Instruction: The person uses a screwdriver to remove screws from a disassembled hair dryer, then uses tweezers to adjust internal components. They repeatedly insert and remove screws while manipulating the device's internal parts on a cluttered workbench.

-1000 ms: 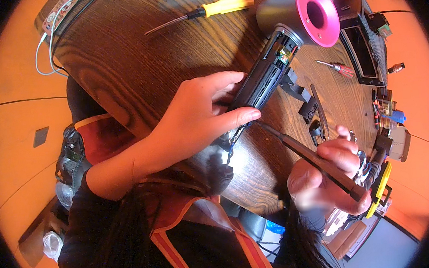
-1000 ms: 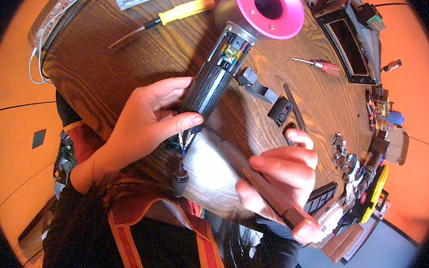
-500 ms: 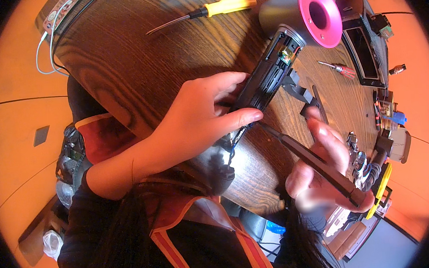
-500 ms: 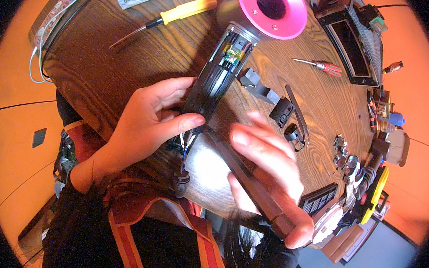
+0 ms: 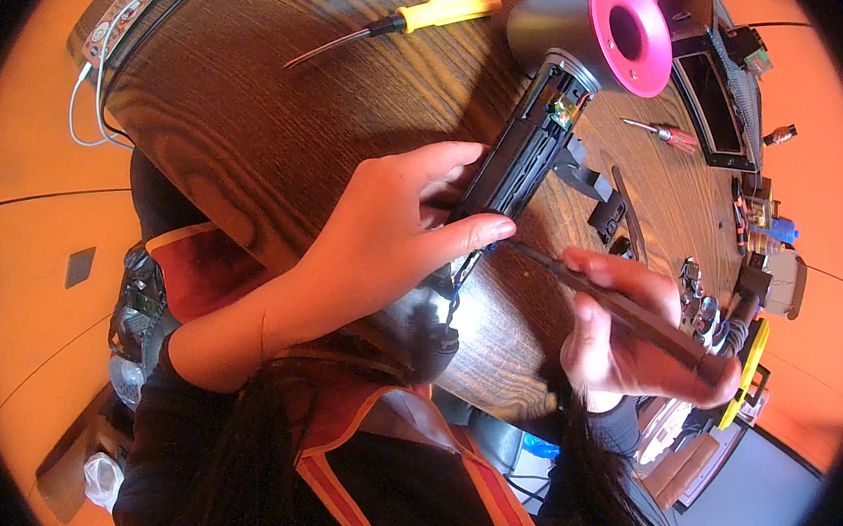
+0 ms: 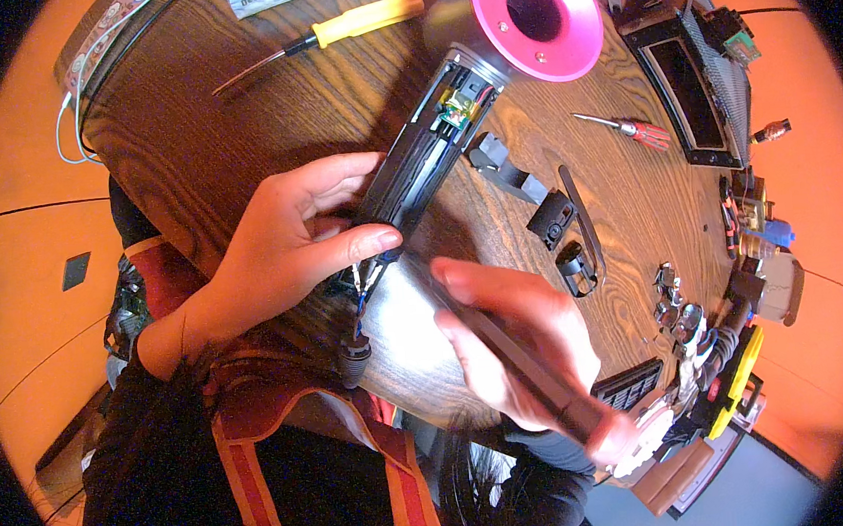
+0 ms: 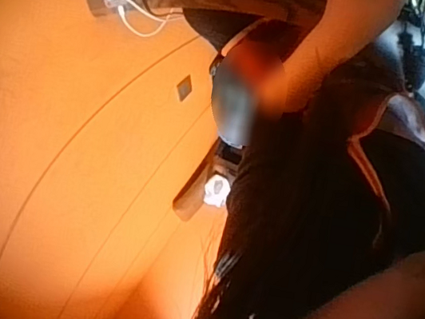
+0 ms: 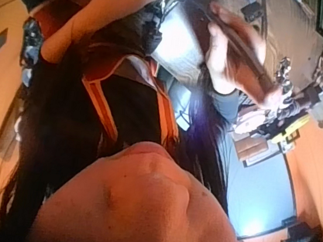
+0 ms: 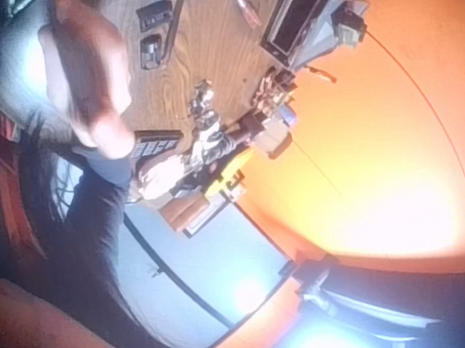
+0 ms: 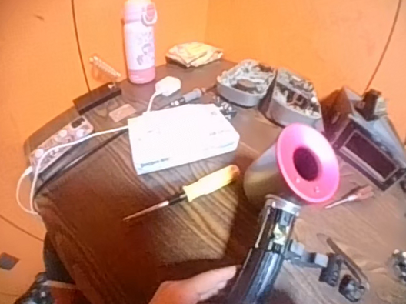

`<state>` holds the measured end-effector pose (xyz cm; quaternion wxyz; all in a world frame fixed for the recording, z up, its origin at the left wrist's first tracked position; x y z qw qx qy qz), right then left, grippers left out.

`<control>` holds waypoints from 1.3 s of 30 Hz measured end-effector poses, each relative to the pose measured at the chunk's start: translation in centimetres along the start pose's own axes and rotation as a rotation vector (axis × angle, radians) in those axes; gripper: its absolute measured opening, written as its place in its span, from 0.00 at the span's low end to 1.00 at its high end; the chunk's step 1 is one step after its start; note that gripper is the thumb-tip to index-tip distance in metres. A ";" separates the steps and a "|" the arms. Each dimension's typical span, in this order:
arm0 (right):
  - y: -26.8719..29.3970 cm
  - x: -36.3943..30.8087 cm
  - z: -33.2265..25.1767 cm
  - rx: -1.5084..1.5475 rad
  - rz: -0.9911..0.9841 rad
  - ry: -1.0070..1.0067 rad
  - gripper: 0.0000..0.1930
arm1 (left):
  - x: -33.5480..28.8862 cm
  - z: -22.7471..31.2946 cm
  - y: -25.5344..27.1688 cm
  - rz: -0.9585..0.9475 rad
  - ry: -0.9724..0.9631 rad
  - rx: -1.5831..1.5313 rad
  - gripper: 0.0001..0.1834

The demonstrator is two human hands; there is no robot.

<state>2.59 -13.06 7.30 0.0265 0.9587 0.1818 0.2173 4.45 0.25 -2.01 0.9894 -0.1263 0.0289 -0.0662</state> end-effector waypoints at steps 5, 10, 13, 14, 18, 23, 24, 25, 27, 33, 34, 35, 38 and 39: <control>-1.5 0.2 -0.3 -0.404 -0.253 -0.009 0.17 | -0.1 0.2 -0.1 -0.009 0.007 0.030 0.17; -2.6 -0.6 1.0 -0.366 -0.375 -0.152 0.14 | -0.1 0.2 0.0 -0.007 0.011 0.025 0.17; -1.7 -0.7 0.4 -0.295 -0.176 -0.036 0.15 | -0.1 0.2 -0.1 0.005 0.005 -0.007 0.17; -1.2 -0.6 0.7 -0.332 -0.163 -0.069 0.16 | -0.1 0.3 -0.1 0.000 -0.001 0.002 0.18; -0.1 -0.8 1.4 -0.200 -0.028 -0.111 0.15 | -0.1 0.2 0.0 0.000 -0.005 0.017 0.18; -0.1 -1.2 0.8 -0.022 0.110 0.049 0.15 | -0.1 0.2 0.1 0.015 -0.029 0.054 0.19; -0.1 -1.2 0.6 -0.061 0.120 0.082 0.15 | -0.2 0.2 0.1 0.019 -0.016 0.060 0.19; -0.2 -1.2 0.0 -0.073 0.103 0.156 0.15 | -0.3 0.2 0.1 0.022 -0.004 0.066 0.19; -0.8 -0.8 0.4 -0.184 0.006 0.103 0.16 | -0.2 0.3 -0.1 0.022 -0.015 0.064 0.19; -0.5 -0.9 1.0 -0.174 -0.006 -0.079 0.13 | -0.2 0.4 0.0 0.015 -0.003 0.070 0.20; -0.2 -1.0 0.8 -0.214 0.035 -0.060 0.13 | -0.2 0.5 0.0 0.018 -0.026 0.091 0.20; -0.1 -1.0 0.8 -0.246 0.049 -0.037 0.13 | -0.3 0.5 -0.1 0.017 -0.023 0.088 0.20; -0.1 -0.8 0.8 -0.250 0.061 0.025 0.14 | -0.2 0.6 -0.2 0.016 -0.053 0.103 0.20; -0.1 -0.7 0.7 -0.283 0.057 0.038 0.14 | -0.3 0.7 -0.2 0.017 -0.058 0.103 0.20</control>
Point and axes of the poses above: each hand's wrist, its own x-axis towards the middle knuckle, its own y-axis out of the back of the hand, z = x × y, the point moved 9 cm from there along x, towards the middle knuckle, and after that the axes turned 3 degrees about -y, right-handed, at the moved point
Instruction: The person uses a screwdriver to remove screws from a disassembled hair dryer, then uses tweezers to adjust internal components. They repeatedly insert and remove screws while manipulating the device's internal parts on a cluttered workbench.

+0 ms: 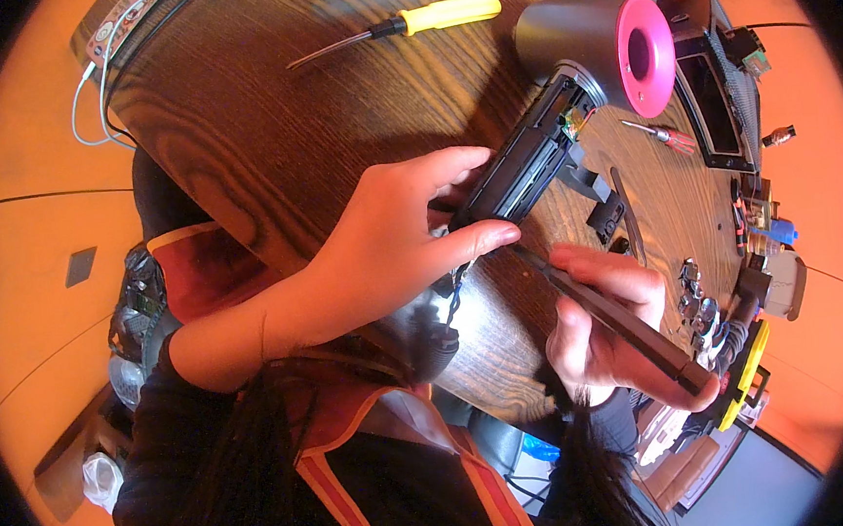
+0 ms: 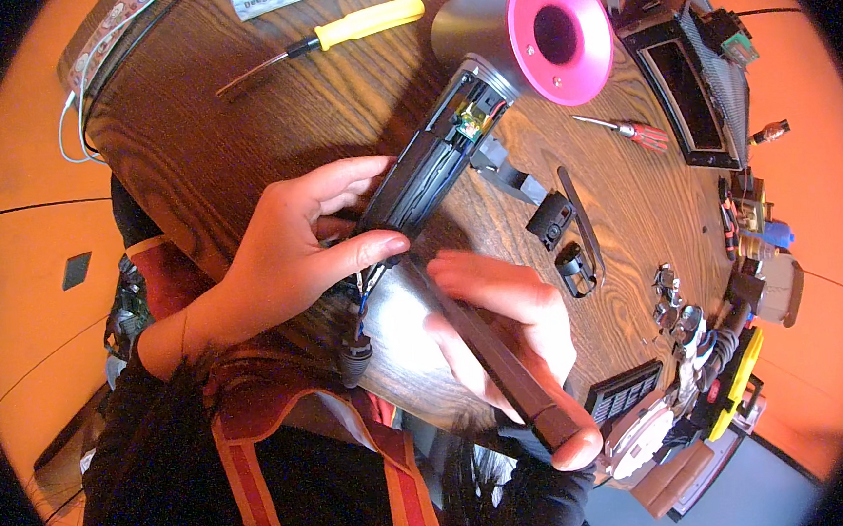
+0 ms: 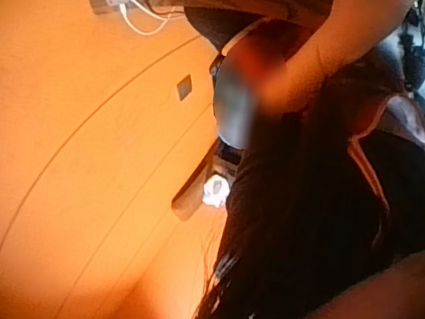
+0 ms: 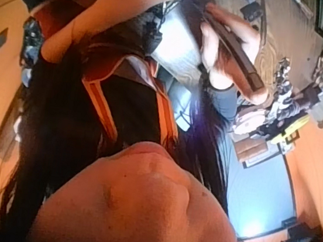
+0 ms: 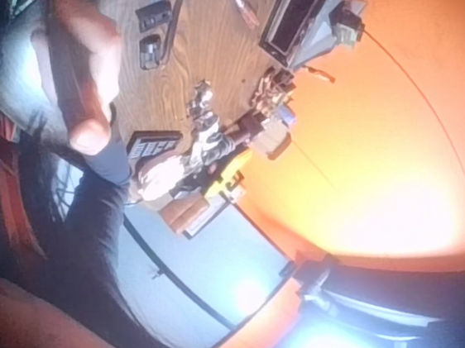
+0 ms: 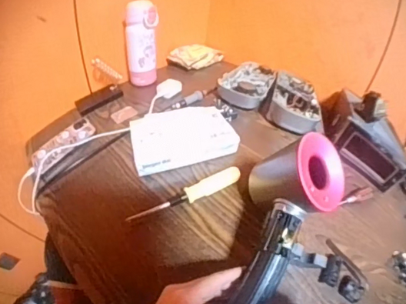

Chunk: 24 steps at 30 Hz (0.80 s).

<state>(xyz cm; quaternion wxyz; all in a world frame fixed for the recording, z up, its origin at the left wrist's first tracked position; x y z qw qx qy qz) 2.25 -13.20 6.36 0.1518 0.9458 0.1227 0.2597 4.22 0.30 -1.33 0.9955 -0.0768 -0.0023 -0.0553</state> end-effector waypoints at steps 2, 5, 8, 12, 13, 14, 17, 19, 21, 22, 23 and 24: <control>0.0 0.2 0.4 -0.063 -0.013 -0.048 0.14 | -0.1 0.0 0.1 0.008 -0.001 -0.006 0.20; -0.3 0.0 0.4 0.009 -0.076 -0.117 0.15 | -0.1 -0.2 0.1 0.015 0.005 -0.017 0.20; 0.0 -0.1 0.3 -0.007 -0.068 -0.142 0.14 | -0.1 -0.1 0.0 0.019 0.001 0.004 0.19; 0.1 0.0 0.4 0.078 -0.064 -0.115 0.13 | -0.1 0.0 0.1 0.007 0.008 0.012 0.19; 0.1 -0.2 0.6 0.079 -0.043 -0.119 0.13 | -0.1 0.0 0.1 0.002 0.015 0.007 0.19; 0.0 -0.2 0.7 0.068 -0.066 -0.138 0.14 | -0.1 0.0 0.1 0.002 0.009 0.003 0.19; -0.1 -0.2 -0.1 0.092 -0.078 -0.033 0.16 | 0.0 0.1 0.0 -0.001 -0.002 0.012 0.19; -0.2 -0.1 -0.6 0.046 -0.107 0.013 0.16 | 0.0 0.2 -0.1 0.004 -0.005 0.031 0.19; -0.5 0.0 -0.7 0.015 -0.178 0.019 0.18 | -0.1 0.1 -0.1 -0.004 0.013 0.015 0.19; -0.4 0.1 -0.9 0.002 -0.167 0.039 0.19 | -0.1 0.2 0.0 -0.005 0.011 0.020 0.19; -0.4 -0.1 -0.2 0.000 -0.173 -0.084 0.20 | -0.2 0.1 0.1 -0.003 0.017 0.011 0.20; -0.6 -0.1 -0.1 -0.065 -0.152 -0.081 0.18 | -0.1 0.1 0.1 0.000 0.013 0.010 0.20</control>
Point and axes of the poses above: each hand's wrist, its own x-axis towards the middle knuckle, its own y-axis out of the back of the hand, z = x × y, the point moved 9 cm from there along x, towards the middle knuckle, and after that the axes turned 3 degrees about -y, right-handed, at the moved point
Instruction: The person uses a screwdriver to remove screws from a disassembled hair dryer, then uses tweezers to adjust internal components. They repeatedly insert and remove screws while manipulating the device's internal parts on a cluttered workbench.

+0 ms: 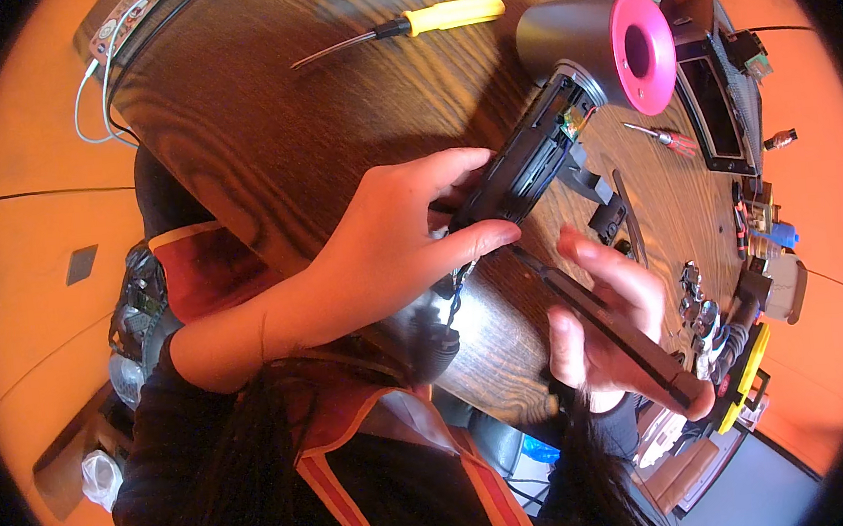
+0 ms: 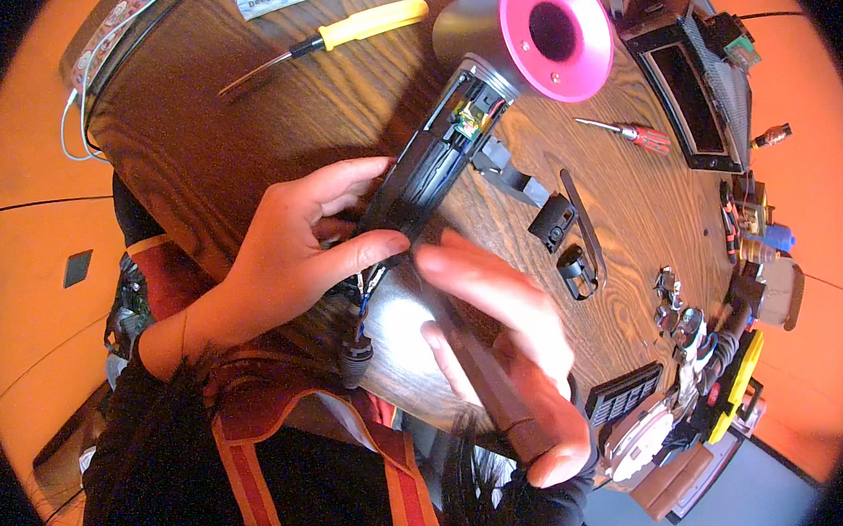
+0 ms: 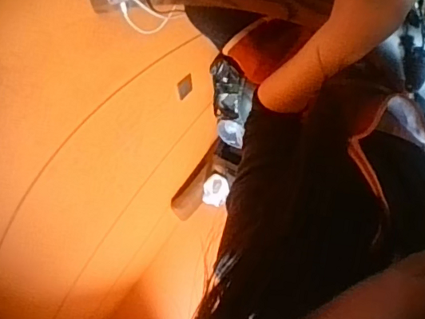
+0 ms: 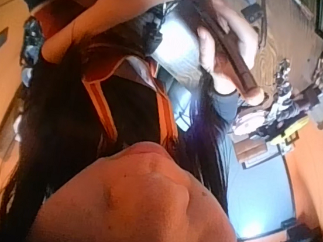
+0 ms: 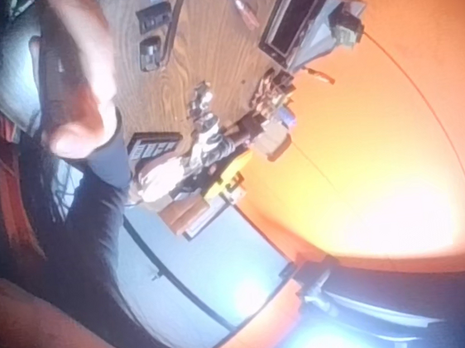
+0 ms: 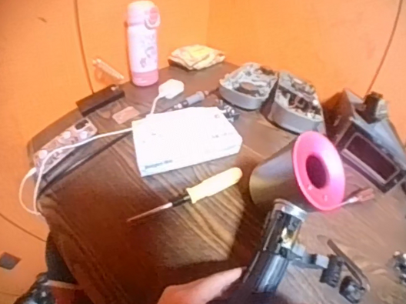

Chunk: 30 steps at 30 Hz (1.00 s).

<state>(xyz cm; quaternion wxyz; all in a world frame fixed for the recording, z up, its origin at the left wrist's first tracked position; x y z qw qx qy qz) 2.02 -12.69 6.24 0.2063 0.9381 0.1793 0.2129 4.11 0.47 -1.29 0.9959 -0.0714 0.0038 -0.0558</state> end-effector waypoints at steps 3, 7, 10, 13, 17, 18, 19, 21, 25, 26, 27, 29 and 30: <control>-0.5 0.1 -0.2 -0.014 -0.099 -0.017 0.13 | 0.1 0.0 0.0 0.021 -0.027 -0.003 0.19; 0.6 0.8 -1.2 -0.195 -0.007 0.137 0.08 | 0.0 -0.1 -0.1 0.022 -0.019 0.001 0.19; 0.2 0.9 -1.3 -0.185 -0.054 0.181 0.10 | -0.1 -0.2 0.0 0.001 0.000 -0.024 0.19; -0.1 0.3 -1.6 -0.062 -0.026 0.210 0.12 | 0.1 -0.2 0.0 0.012 0.000 -0.004 0.18; 0.1 0.1 -1.6 -0.212 0.016 0.220 0.14 | 0.0 -0.2 -0.1 0.005 -0.004 -0.025 0.18; 0.1 0.1 -1.8 -0.228 0.015 0.253 0.15 | 0.0 -0.1 -0.1 0.006 -0.006 -0.024 0.19; 0.3 0.3 -1.5 -0.199 0.008 0.229 0.17 | 0.0 -0.1 -0.1 0.009 -0.009 -0.020 0.19; 0.2 0.6 -0.8 -0.150 -0.018 0.149 0.18 | 0.0 -0.2 -0.1 -0.001 -0.003 -0.019 0.18; 0.4 0.0 -0.4 -0.009 0.020 -0.031 0.17 | 0.1 0.0 0.0 0.014 -0.030 -0.004 0.18; 0.4 -0.2 -0.5 0.018 0.010 -0.063 0.17 | 0.1 0.0 0.0 0.011 -0.031 -0.004 0.18; 0.4 -0.4 -0.4 0.047 0.001 -0.094 0.17 | 0.0 0.1 0.0 0.008 -0.023 -0.002 0.18; 0.5 -0.6 -0.3 0.092 -0.009 -0.131 0.16 | 0.0 0.0 -0.1 0.002 -0.010 0.000 0.18; 0.5 -0.6 -0.2 0.106 -0.011 -0.138 0.16 | 0.0 0.0 -0.1 -0.001 -0.005 -0.003 0.18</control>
Point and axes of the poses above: each hand's wrist, its own x-axis towards the middle knuckle, its own y-axis out of the back of the hand, z = x × y, the point moved 9 cm from there along x, towards the middle knuckle, and after that the axes turned 3 degrees about -y, right-handed, at the moved point
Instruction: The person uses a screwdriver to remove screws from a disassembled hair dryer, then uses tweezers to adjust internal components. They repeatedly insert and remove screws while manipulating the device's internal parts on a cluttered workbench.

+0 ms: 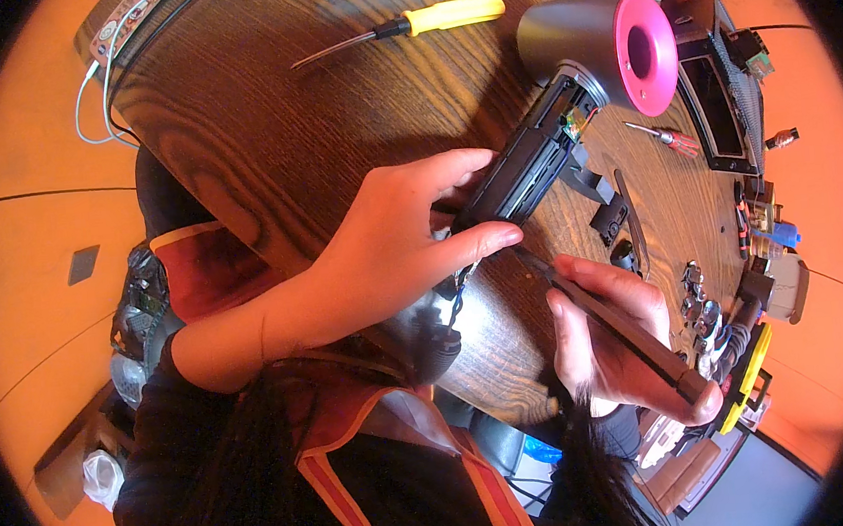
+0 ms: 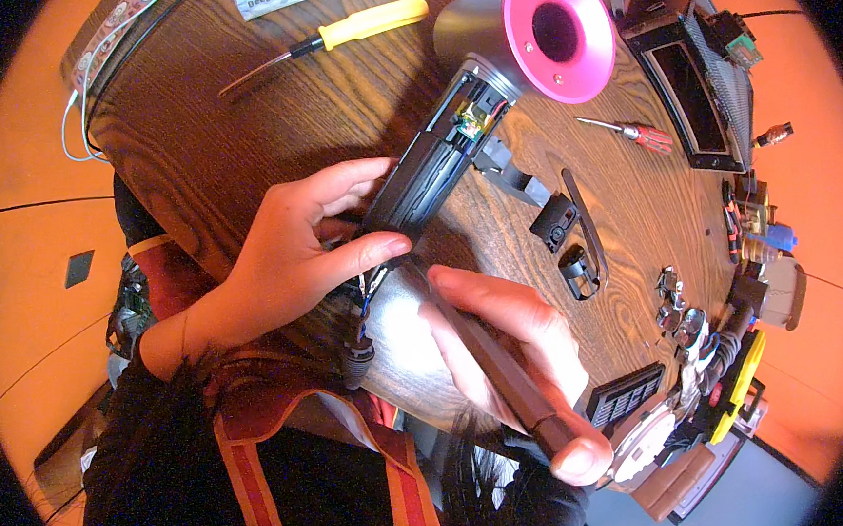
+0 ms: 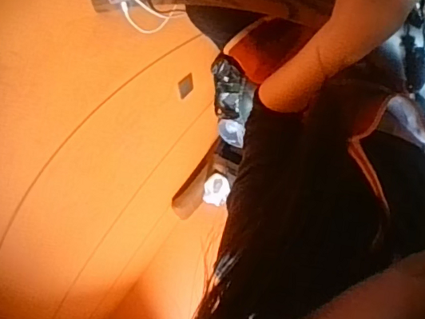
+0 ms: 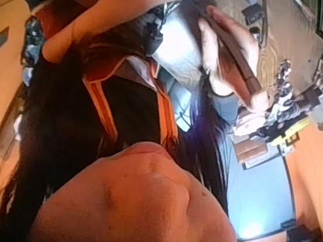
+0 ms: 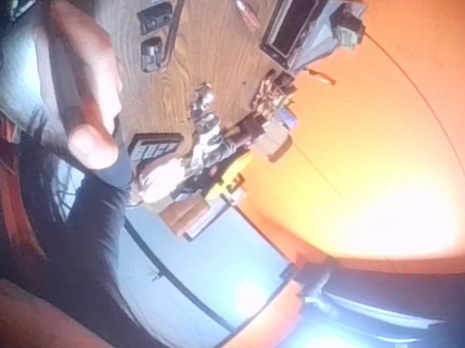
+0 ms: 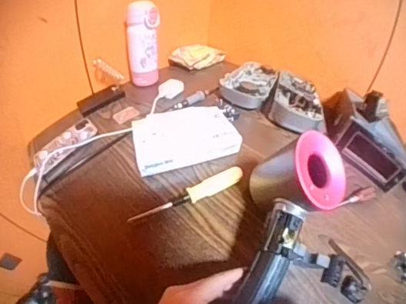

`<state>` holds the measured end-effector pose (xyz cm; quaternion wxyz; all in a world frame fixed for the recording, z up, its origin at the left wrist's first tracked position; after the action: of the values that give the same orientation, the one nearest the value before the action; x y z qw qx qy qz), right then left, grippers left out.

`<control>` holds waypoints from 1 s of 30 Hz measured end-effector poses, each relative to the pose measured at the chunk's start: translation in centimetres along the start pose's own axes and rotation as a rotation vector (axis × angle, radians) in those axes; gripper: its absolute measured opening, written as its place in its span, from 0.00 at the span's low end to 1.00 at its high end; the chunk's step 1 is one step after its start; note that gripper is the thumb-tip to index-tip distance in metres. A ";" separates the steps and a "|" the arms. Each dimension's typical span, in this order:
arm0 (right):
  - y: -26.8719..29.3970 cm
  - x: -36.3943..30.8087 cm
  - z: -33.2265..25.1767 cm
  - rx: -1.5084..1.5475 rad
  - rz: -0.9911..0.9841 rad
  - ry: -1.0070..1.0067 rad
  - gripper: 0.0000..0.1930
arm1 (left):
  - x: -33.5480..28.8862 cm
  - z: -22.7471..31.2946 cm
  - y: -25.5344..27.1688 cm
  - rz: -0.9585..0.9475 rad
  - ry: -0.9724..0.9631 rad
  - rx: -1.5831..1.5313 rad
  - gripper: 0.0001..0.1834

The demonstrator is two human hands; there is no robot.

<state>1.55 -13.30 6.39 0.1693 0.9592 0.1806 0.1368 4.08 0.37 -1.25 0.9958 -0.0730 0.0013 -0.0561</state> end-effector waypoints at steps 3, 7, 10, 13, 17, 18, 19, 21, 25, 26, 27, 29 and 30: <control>-0.4 0.1 0.4 -0.042 -0.032 -0.026 0.16 | 0.1 0.1 0.1 0.012 -0.010 0.003 0.18; -0.2 0.3 -0.2 -0.044 0.063 0.055 0.14 | 0.0 0.2 0.0 -0.011 -0.005 -0.011 0.18; -0.2 0.5 -0.6 -0.137 0.040 0.123 0.13 | 0.1 -0.2 -0.1 0.012 0.033 -0.023 0.17; 0.0 0.6 -0.4 -0.076 0.018 0.129 0.13 | 0.0 -0.1 -0.1 -0.019 0.035 -0.009 0.17; -0.4 -0.1 -0.3 -0.136 0.079 0.136 0.14 | 0.0 0.1 0.0 -0.014 0.019 -0.007 0.17; -0.3 -0.4 -0.1 -0.114 0.119 0.107 0.14 | 0.0 0.1 0.0 -0.009 0.014 -0.008 0.17; -0.2 -0.5 -0.1 -0.111 0.147 0.115 0.15 | 0.0 0.2 0.0 -0.005 0.008 -0.008 0.17; -0.3 -0.6 0.0 -0.084 0.159 0.096 0.17 | 0.0 0.2 0.0 -0.010 0.003 -0.007 0.16; -0.5 -0.2 0.8 0.016 0.080 -0.021 0.19 | 0.0 0.0 -0.1 -0.022 0.034 -0.020 0.16; -0.8 0.0 0.7 0.023 0.032 -0.006 0.18 | 0.0 0.0 0.0 -0.019 0.024 -0.020 0.16; -1.4 0.0 0.2 -0.044 -0.035 0.035 0.16 | 0.0 0.1 0.0 -0.017 0.017 -0.013 0.16; -1.5 0.1 0.1 0.022 -0.046 0.039 0.13 | 0.0 0.1 -0.1 -0.018 0.011 -0.011 0.16; -1.0 0.1 -0.2 0.072 0.030 0.073 0.13 | 0.0 0.1 -0.1 -0.020 0.012 -0.016 0.17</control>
<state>1.23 -12.33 6.16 0.1257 0.9617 0.1771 0.1674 4.09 0.30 -1.16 0.9945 -0.0805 0.0071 -0.0667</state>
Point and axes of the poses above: each hand's wrist, its own x-axis towards the middle knuckle, its own y-axis out of the back of the hand, z = x × y, the point moved 9 cm from there along x, towards the middle knuckle, and after that the axes turned 3 degrees about -y, right-handed, at the moved point
